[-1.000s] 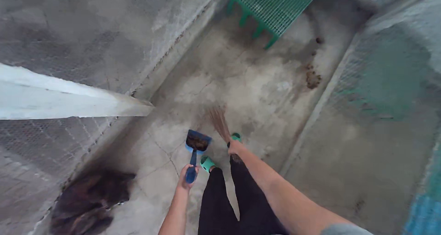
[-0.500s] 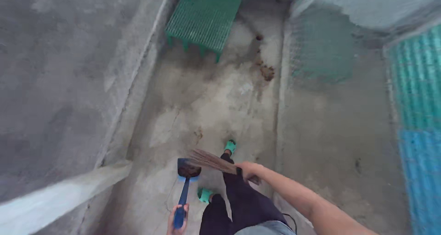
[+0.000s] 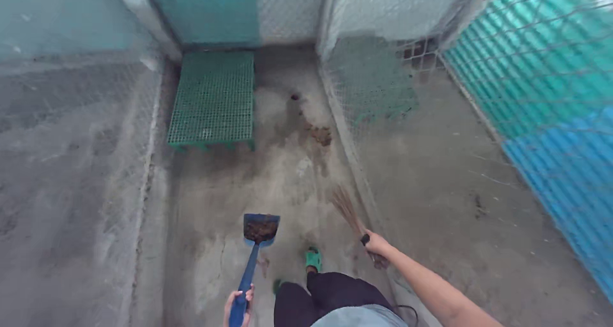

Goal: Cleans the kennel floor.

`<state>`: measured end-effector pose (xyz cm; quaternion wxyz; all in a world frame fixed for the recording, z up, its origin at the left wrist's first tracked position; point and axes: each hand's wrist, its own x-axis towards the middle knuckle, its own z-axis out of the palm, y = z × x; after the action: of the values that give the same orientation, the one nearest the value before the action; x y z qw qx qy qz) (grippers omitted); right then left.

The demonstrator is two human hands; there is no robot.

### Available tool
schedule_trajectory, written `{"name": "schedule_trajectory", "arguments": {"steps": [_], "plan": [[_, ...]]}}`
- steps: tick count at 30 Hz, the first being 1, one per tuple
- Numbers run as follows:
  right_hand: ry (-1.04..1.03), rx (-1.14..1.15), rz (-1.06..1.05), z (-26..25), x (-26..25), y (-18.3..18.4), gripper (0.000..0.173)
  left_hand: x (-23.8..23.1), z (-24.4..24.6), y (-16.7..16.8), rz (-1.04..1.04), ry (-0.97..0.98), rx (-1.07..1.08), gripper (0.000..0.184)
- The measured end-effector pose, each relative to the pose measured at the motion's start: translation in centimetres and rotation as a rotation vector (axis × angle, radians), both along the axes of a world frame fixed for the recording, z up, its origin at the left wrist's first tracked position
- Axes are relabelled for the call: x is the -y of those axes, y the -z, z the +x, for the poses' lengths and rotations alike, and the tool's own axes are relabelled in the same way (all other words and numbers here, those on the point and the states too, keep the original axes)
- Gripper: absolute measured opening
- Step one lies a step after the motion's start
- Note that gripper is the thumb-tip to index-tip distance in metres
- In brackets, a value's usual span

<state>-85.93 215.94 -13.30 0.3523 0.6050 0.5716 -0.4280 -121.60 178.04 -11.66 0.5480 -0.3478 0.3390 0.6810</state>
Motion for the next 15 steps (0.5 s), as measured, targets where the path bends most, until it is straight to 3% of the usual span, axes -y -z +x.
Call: {"name": "schedule_trajectory", "arguments": {"steps": [4,8,15], "plan": [[0.177,-0.021,0.005,-1.9,-3.2,0.3,0.082,-8.1,-6.7,-1.8,0.054,0.183,-0.129,0.031],[0.254,0.007,-0.021,-4.0,-6.4,1.0,0.073,-17.1,-12.7,-5.0,-0.024,0.362,-0.147,0.029],[0.412,0.088,-0.100,-8.2,-9.7,2.0,0.052,-34.9,-25.6,-5.7,-0.004,0.726,-0.257,0.026]]}}
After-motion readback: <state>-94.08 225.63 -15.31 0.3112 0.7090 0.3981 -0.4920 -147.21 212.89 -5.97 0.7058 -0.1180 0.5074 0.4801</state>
